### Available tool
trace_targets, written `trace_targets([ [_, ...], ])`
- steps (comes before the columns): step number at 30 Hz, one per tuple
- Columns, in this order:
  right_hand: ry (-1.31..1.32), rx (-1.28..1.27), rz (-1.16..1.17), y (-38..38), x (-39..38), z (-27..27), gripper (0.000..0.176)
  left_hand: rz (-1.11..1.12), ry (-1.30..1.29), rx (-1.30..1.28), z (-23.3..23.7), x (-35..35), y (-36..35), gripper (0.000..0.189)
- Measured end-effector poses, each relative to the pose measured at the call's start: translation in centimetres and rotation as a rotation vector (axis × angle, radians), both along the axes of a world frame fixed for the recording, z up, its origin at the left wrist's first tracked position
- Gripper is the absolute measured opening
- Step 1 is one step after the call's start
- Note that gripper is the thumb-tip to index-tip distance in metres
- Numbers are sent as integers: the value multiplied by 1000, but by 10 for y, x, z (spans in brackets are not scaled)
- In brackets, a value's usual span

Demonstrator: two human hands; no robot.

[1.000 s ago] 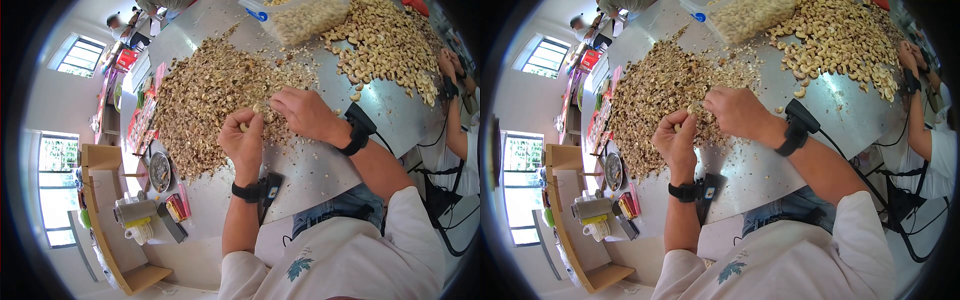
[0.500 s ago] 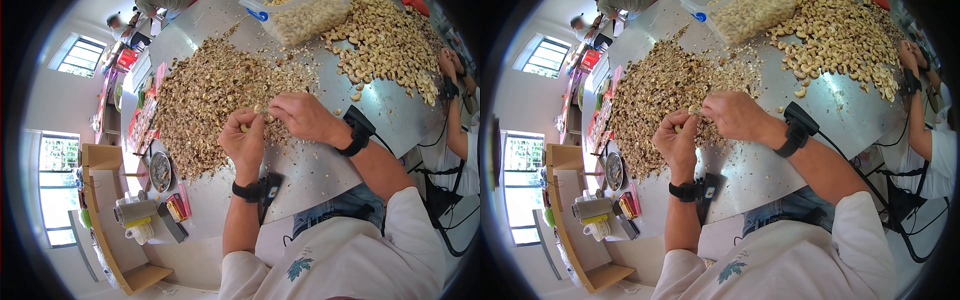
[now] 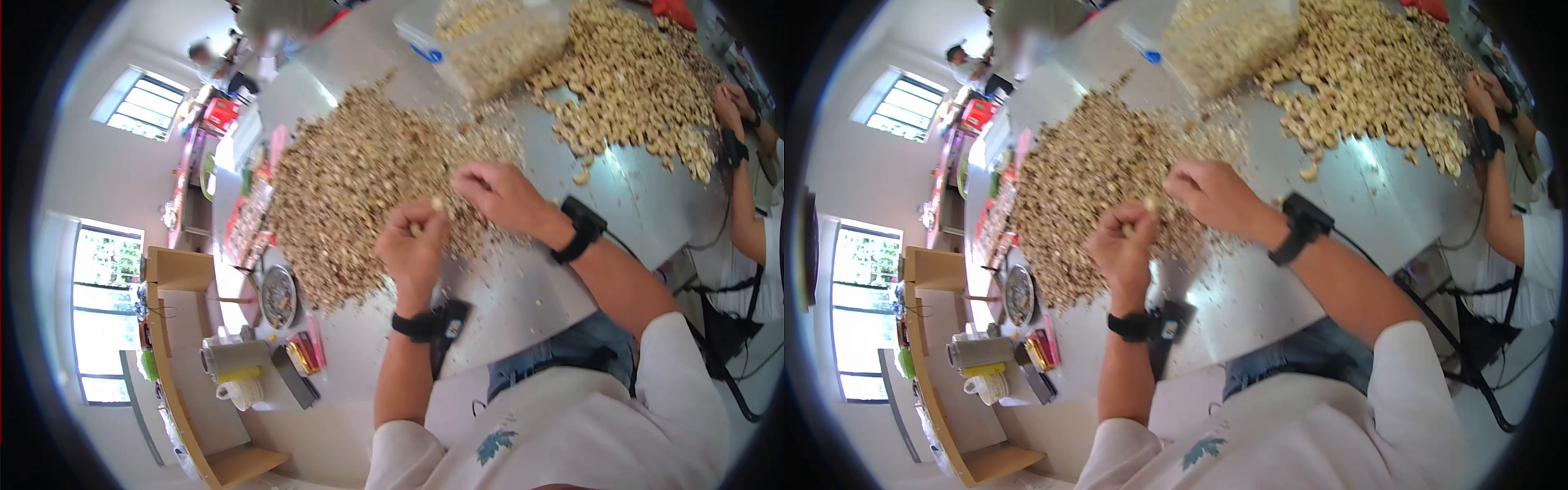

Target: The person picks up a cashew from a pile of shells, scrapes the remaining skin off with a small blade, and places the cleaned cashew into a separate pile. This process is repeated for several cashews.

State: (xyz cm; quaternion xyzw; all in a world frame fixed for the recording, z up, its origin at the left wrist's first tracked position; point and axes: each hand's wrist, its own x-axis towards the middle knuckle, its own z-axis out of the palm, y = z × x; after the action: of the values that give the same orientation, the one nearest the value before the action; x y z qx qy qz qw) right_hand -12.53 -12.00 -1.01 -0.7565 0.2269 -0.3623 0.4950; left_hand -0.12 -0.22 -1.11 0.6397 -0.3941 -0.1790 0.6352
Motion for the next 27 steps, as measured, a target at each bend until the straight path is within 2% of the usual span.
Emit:
trace_targets([
  [2,-77,243,118,8,-1,6,15,-62,4,20,0,-1,1,13],
  [4,-52,370,184,9,-4,15,15,-107,40,9,7,-4,1,14],
  [12,-110,725,388,2,-15,21,15,-251,598,-38,19,-7,4,16],
  [13,-118,691,386,3,-15,21,15,-250,686,-46,19,-8,2,15],
  [18,-146,505,375,9,-11,16,15,-266,805,-68,18,-10,1,20],
  [23,-89,221,170,16,-5,5,14,-266,837,-43,2,-4,1,14],
  [27,-76,132,34,17,-2,8,22,-298,800,-71,13,-14,-2,25],
])
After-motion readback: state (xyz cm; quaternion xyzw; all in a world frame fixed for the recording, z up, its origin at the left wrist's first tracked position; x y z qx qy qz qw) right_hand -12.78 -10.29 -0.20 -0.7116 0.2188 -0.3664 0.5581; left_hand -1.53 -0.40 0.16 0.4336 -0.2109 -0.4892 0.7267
